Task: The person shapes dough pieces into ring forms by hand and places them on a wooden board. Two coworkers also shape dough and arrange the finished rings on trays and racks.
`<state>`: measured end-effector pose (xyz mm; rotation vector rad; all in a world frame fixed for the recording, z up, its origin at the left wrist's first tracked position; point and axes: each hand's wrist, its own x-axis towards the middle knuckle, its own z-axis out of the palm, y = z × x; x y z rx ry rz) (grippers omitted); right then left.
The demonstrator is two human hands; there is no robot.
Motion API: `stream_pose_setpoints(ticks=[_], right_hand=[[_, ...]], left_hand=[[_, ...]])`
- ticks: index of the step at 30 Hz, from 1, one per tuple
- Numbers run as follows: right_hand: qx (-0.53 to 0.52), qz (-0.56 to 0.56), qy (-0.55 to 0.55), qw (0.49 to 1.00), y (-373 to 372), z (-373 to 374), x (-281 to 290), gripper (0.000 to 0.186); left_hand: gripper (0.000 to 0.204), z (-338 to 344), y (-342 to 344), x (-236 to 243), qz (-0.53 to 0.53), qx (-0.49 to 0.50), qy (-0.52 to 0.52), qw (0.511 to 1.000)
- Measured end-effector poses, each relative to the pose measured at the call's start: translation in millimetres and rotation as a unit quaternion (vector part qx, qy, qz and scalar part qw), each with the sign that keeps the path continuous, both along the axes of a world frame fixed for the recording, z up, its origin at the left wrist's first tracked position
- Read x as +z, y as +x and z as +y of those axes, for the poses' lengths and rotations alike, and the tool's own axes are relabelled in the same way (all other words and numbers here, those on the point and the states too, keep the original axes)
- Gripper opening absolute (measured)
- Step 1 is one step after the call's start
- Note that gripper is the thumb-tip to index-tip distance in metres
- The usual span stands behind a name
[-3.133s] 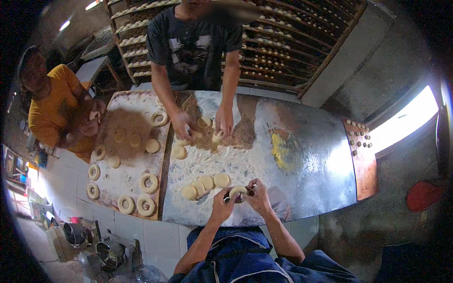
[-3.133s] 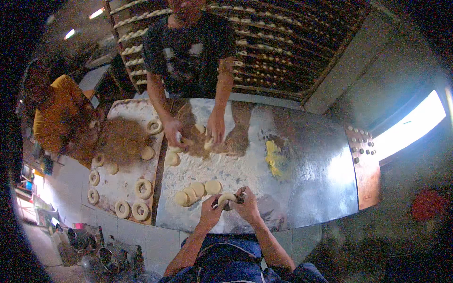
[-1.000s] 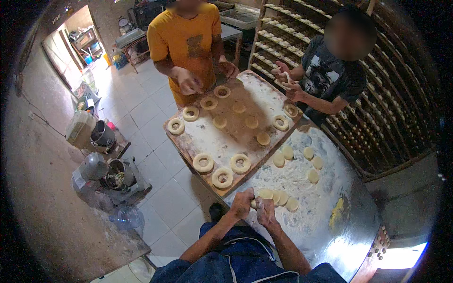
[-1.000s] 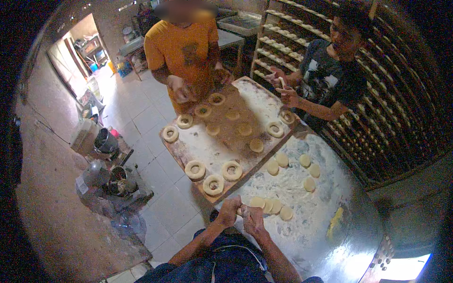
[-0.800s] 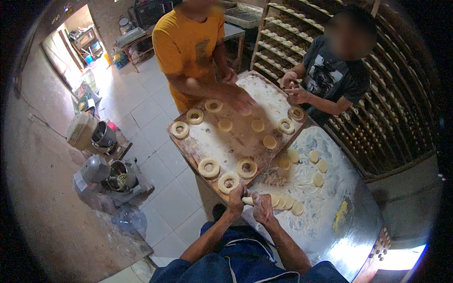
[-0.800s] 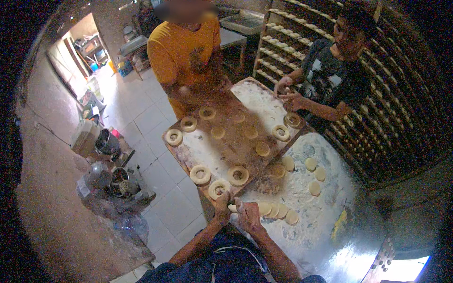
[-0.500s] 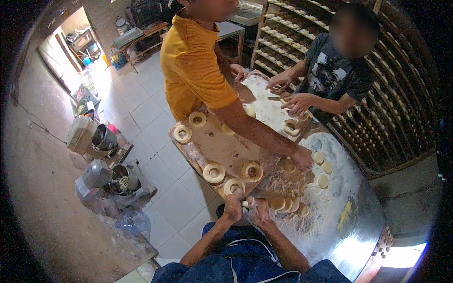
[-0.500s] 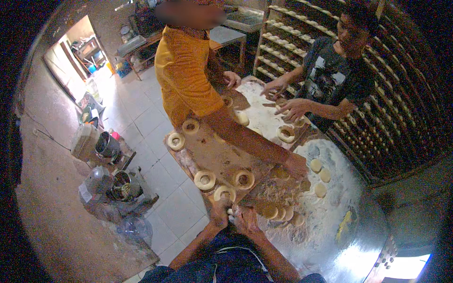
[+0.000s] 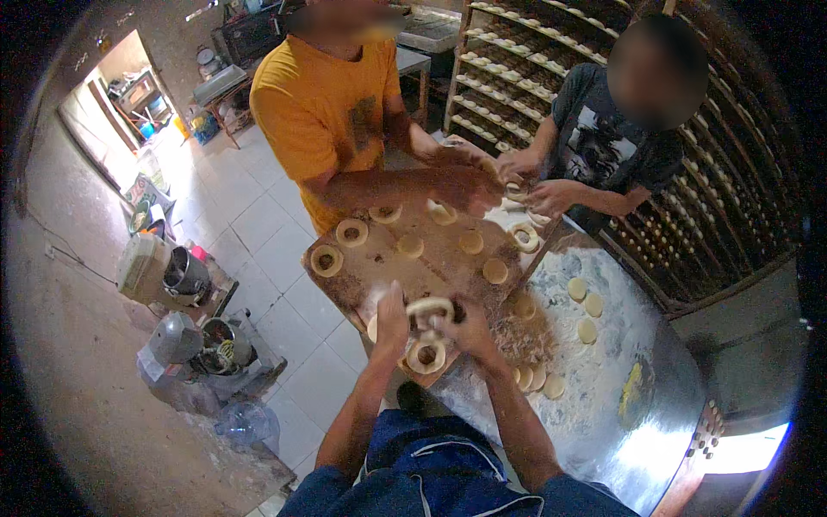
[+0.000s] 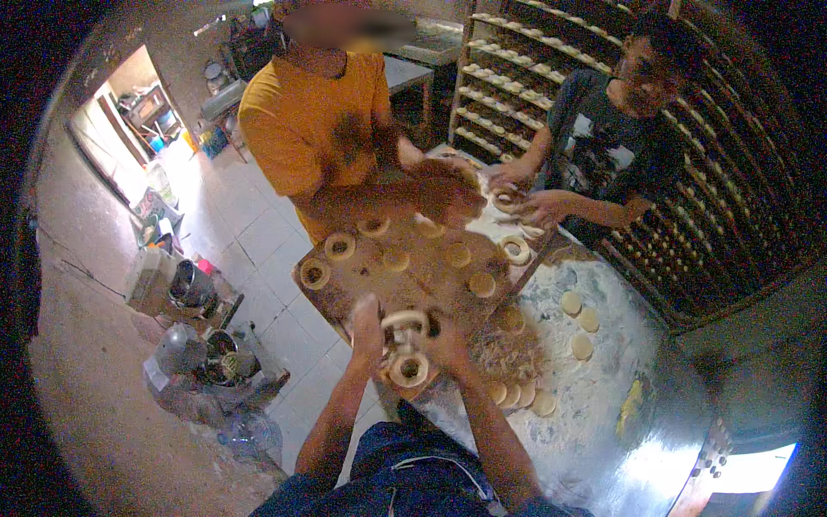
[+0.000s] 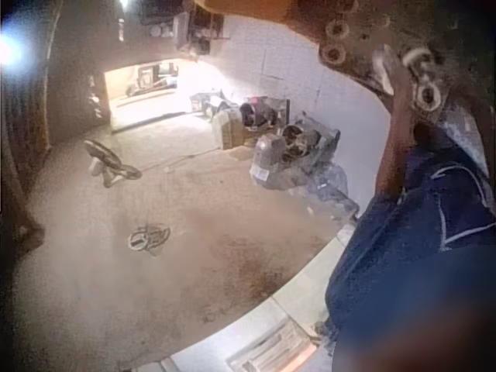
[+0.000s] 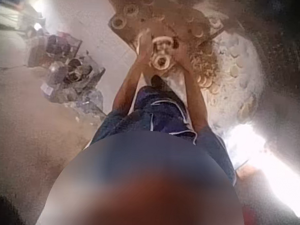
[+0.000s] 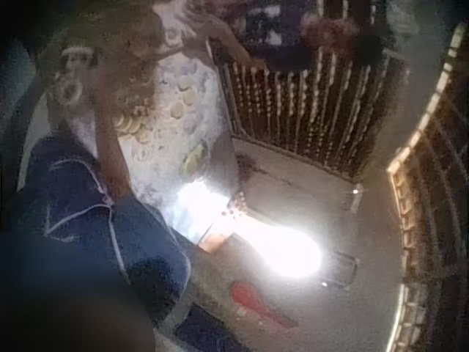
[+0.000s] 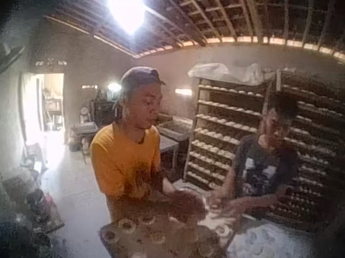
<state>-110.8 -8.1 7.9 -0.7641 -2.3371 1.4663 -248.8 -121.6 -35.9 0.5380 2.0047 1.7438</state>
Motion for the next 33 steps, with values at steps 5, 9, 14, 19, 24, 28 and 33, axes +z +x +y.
stream_pose_setpoints(ticks=[5, 9, 14, 19, 24, 28, 33], right_hand=[[-0.084, -0.143, 0.114, 0.980, -20.8, 19.6, 21.6, 0.046], [-0.167, -0.132, 0.307, 0.928, -7.1, 62.1, -25.8, 0.052], [-0.162, -0.176, 0.448, 0.861, -8.6, 108.3, -65.0, 0.042], [-0.163, -0.244, 0.313, 0.903, -19.7, 133.0, -67.3, 0.038], [-0.154, -0.094, 0.243, 0.953, -4.6, 131.9, -68.9, 0.033], [-0.142, 0.060, 0.021, 0.988, 87.0, 98.7, -28.1, 0.027], [-0.273, -0.092, 0.082, 0.954, 222.9, 103.4, -26.2, 0.027]], left_hand=[[0.024, 32.8, -45.9, -27.5, 0.310, -0.016, -0.203, 0.928], [0.024, 23.5, -49.1, -6.8, 0.371, -0.115, -0.141, 0.911], [0.034, 29.5, -53.5, -1.0, 0.315, -0.131, -0.114, 0.933], [0.034, 77.2, -102.4, -1.3, 0.491, -0.097, -0.112, 0.859], [0.028, 122.0, -151.6, -52.3, 0.506, -0.141, -0.236, 0.817], [0.031, 101.9, -112.4, -7.6, 0.453, -0.197, -0.200, 0.846], [0.045, 113.8, 41.6, 39.8, 0.153, -0.278, -0.036, 0.948]])
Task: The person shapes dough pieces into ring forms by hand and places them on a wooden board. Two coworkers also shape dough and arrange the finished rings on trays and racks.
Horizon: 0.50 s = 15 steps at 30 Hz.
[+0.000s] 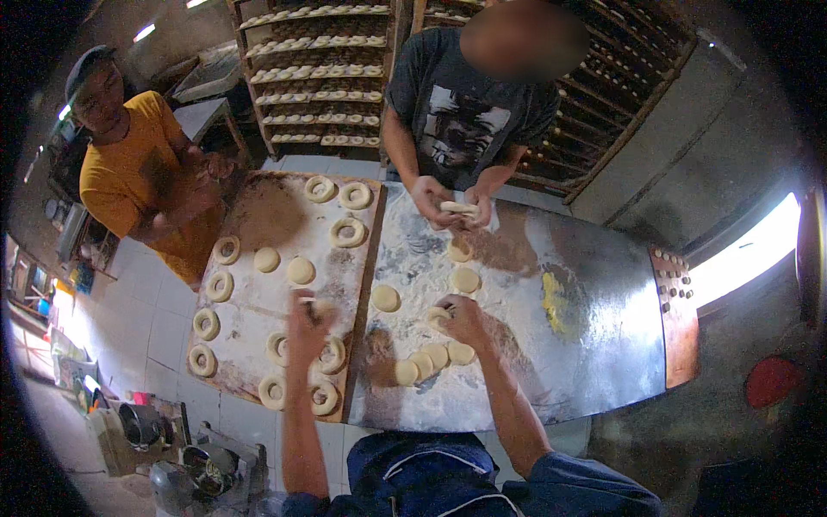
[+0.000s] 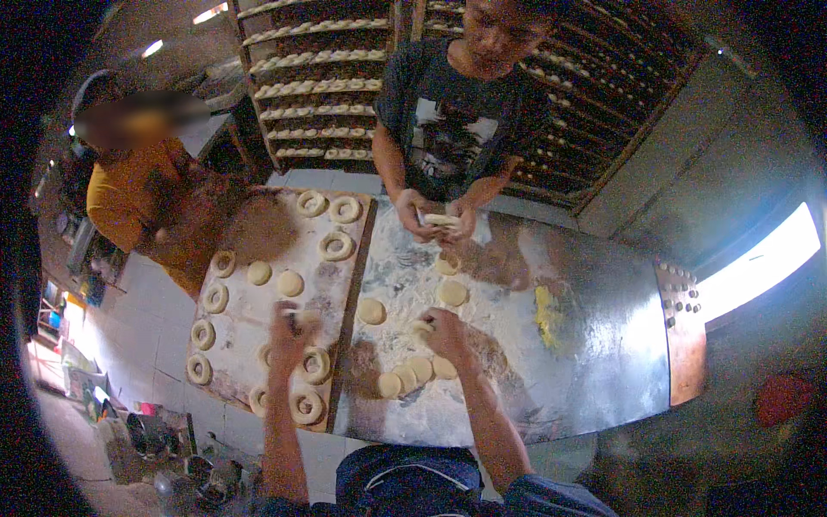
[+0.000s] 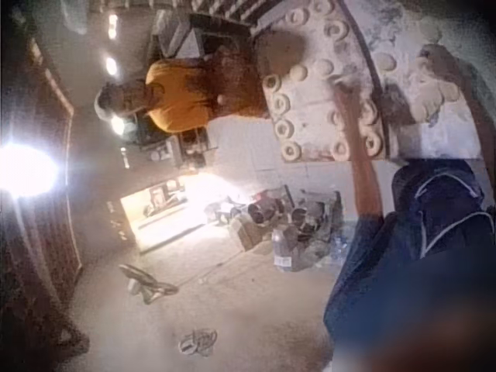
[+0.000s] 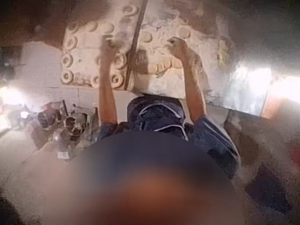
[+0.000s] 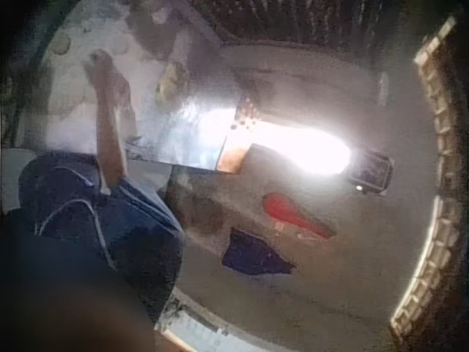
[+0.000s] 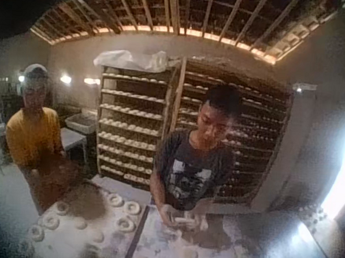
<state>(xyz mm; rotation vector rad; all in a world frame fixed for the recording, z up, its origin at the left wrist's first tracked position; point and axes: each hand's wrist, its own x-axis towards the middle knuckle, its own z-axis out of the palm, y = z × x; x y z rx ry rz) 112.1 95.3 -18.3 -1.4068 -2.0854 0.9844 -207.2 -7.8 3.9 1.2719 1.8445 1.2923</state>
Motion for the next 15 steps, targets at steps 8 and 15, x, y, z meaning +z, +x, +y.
stream_pose_setpoints(ticks=[8, 15], right_hand=[[-0.085, -0.057, 0.065, 0.993, 52.3, 2.2, -15.0, 0.026], [-0.094, 0.236, -0.090, 0.963, 105.6, -15.1, 10.4, 0.054]], left_hand=[[0.039, 42.0, 197.2, -45.5, 0.086, -0.060, 0.059, 0.993], [0.028, 34.3, 275.6, -32.9, -0.283, -0.149, -0.028, 0.947]])
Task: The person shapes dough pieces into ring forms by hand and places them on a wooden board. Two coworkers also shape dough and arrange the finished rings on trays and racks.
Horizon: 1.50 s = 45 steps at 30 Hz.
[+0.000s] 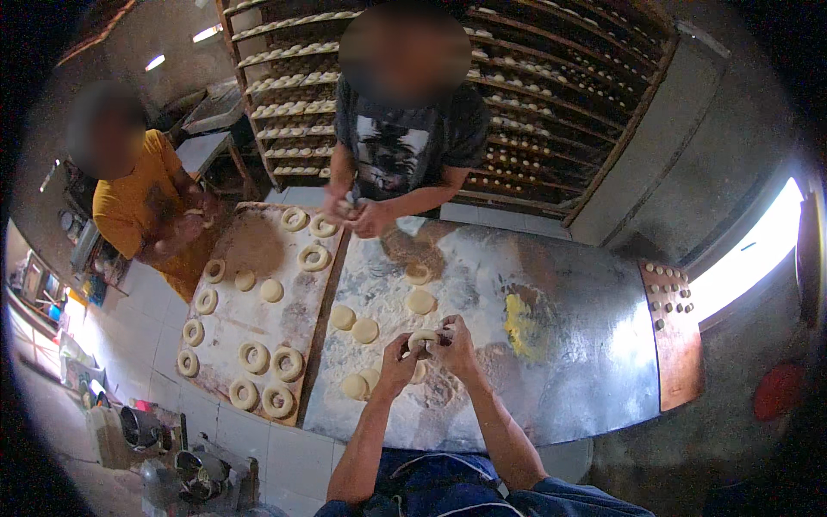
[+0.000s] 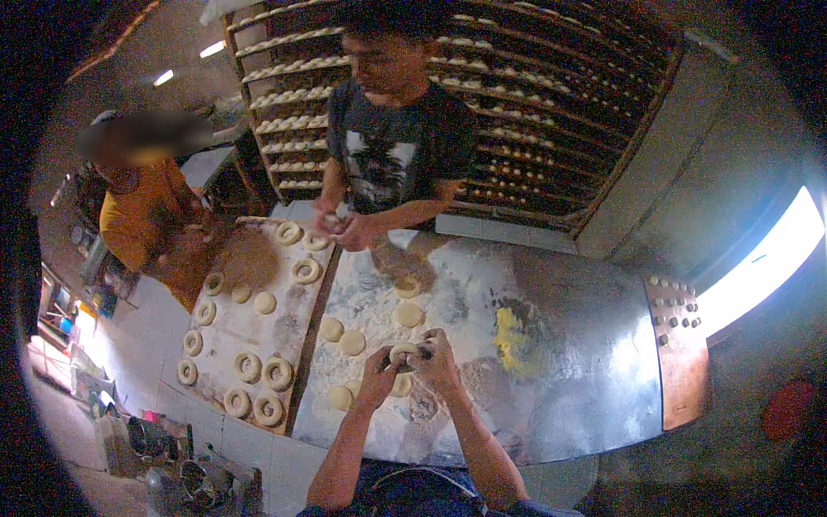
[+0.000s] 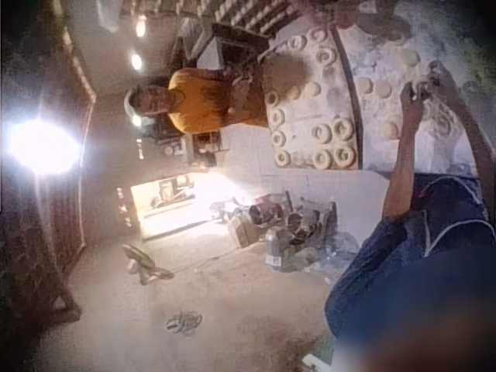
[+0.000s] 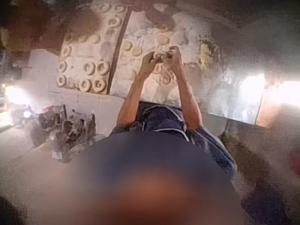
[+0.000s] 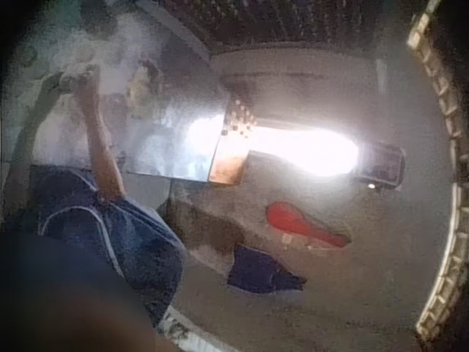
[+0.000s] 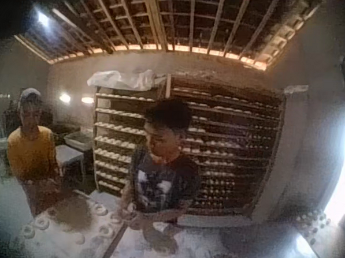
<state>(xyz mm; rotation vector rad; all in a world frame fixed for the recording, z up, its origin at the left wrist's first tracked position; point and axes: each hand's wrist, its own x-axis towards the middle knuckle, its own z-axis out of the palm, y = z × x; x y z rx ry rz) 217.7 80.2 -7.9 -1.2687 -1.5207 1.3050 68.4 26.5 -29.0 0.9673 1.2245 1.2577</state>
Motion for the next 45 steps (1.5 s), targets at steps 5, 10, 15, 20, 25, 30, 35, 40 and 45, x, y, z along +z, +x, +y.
stream_pose_setpoints(ticks=[5, 10, 15, 20, 25, 30, 35, 40, 45], right_hand=[[0.138, -0.042, 0.072, 0.987, 34.3, 0.8, 30.5, 0.061], [0.276, 0.107, -0.117, 0.948, 71.6, 8.8, 20.9, 0.061], [0.161, -0.063, -0.052, 0.984, 78.0, -1.0, -9.9, 0.041], [-0.006, 0.361, -0.269, 0.893, 66.9, -3.5, -34.2, 0.056], [0.048, 0.015, -0.062, 0.997, 58.6, -24.2, -31.9, 0.062], [0.080, 0.036, -0.160, 0.983, 45.6, -41.8, -9.5, 0.055], [0.166, -0.029, -0.089, 0.982, -7.2, -74.5, 10.6, 0.044], [0.247, 0.004, 0.075, 0.966, -40.3, -107.0, -45.6, 0.036], [0.280, 0.091, -0.042, 0.955, -110.1, -152.5, -0.4, 0.049]], left_hand=[[0.035, -4.1, 40.2, -2.9, -0.050, 0.066, 0.067, 0.994], [0.042, -23.9, 63.0, 23.4, -0.228, 0.009, -0.011, 0.974], [0.053, -28.5, 80.0, 11.8, -0.195, 0.049, 0.107, 0.974], [0.025, -12.3, 90.7, -7.0, 0.020, 0.141, 0.074, 0.987], [0.034, -23.1, 106.9, 12.7, 0.036, 0.168, 0.018, 0.985], [0.030, -34.8, 84.5, -16.1, -0.198, 0.196, 0.036, 0.960], [0.033, -69.9, 42.0, -41.5, -0.225, 0.269, -0.036, 0.936], [0.039, -114.7, 0.5, -10.9, 0.136, 0.289, 0.046, 0.947], [0.029, -159.9, -54.5, -39.8, -0.313, 0.347, 0.018, 0.884]])
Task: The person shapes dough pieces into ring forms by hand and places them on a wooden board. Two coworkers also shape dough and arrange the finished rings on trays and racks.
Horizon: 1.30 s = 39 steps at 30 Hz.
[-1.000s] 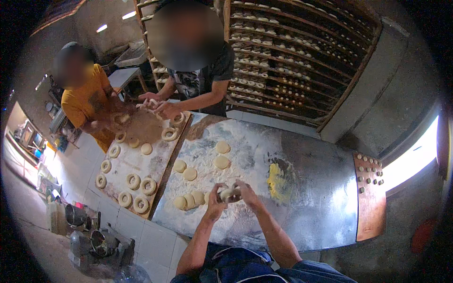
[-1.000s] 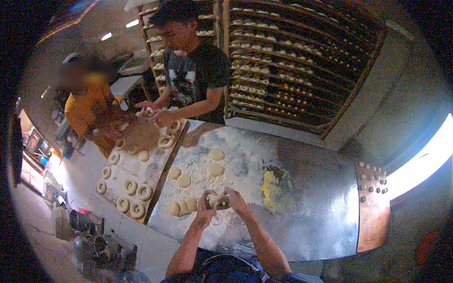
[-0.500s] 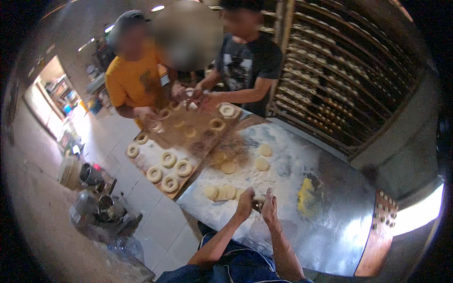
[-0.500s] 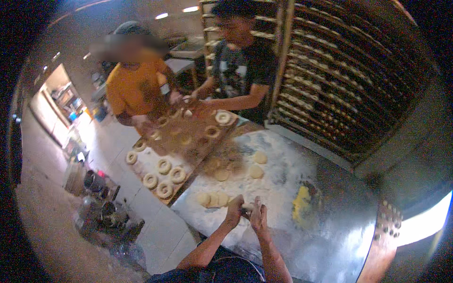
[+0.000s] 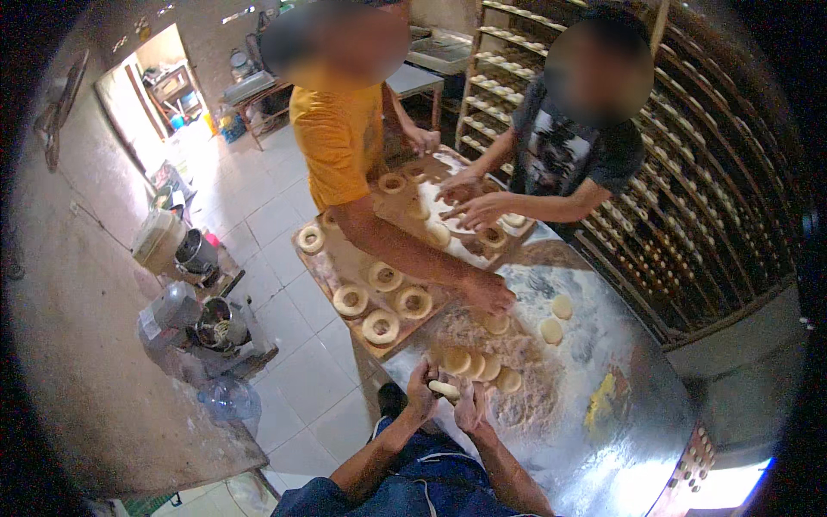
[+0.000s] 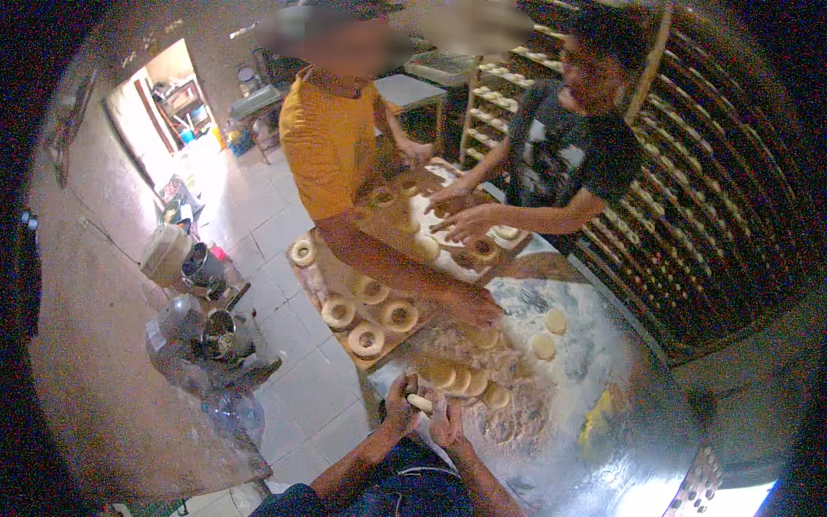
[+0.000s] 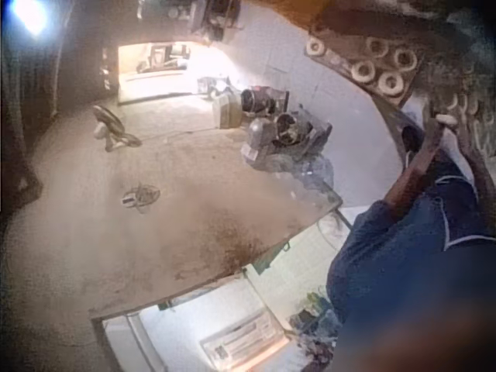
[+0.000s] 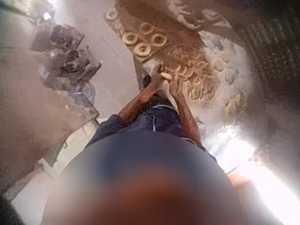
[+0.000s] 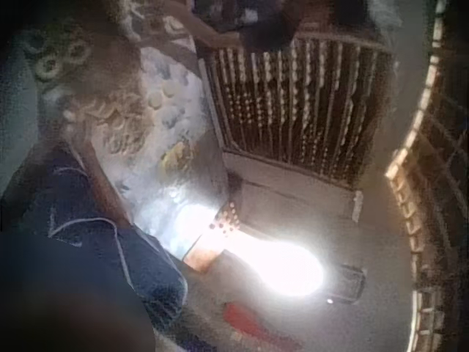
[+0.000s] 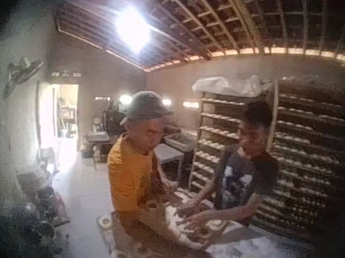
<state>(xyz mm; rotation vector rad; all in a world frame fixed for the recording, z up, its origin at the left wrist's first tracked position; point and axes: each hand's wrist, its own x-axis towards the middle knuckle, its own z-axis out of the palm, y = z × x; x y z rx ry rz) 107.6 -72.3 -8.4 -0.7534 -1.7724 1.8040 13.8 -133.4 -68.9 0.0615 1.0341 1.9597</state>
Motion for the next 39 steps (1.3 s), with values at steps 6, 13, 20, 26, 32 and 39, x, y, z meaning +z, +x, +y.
stream_pose_setpoints(ticks=[6, 13, 20, 26, 32, 39], right_hand=[[0.141, -0.120, 0.130, 0.974, -81.6, -10.4, 28.2, 0.053], [0.227, -0.146, 0.285, 0.920, -181.0, -18.0, 11.5, 0.022], [0.264, -0.078, 0.070, 0.959, -264.8, -17.6, 0.4, 0.043], [0.260, -0.112, 0.224, 0.932, -344.4, 9.8, 53.3, 0.042], [0.152, -0.162, 0.386, 0.895, -324.8, 29.2, -1.7, 0.065], [0.076, -0.258, 0.178, 0.947, -93.0, 27.9, 5.1, 0.044]], left_hand=[[0.034, -36.7, -65.0, -8.0, 0.451, 0.046, -0.176, 0.874], [0.029, -63.4, -167.5, -12.4, 0.509, 0.106, -0.229, 0.823], [0.031, -74.7, -248.6, 16.2, 0.510, 0.200, -0.198, 0.813], [0.032, -72.5, -340.0, 51.3, 0.359, 0.209, -0.289, 0.862], [0.026, -59.2, -383.5, -8.4, 0.556, 0.156, -0.431, 0.694], [0.024, -67.8, -386.0, -35.2, 0.481, 0.186, -0.306, 0.801]])
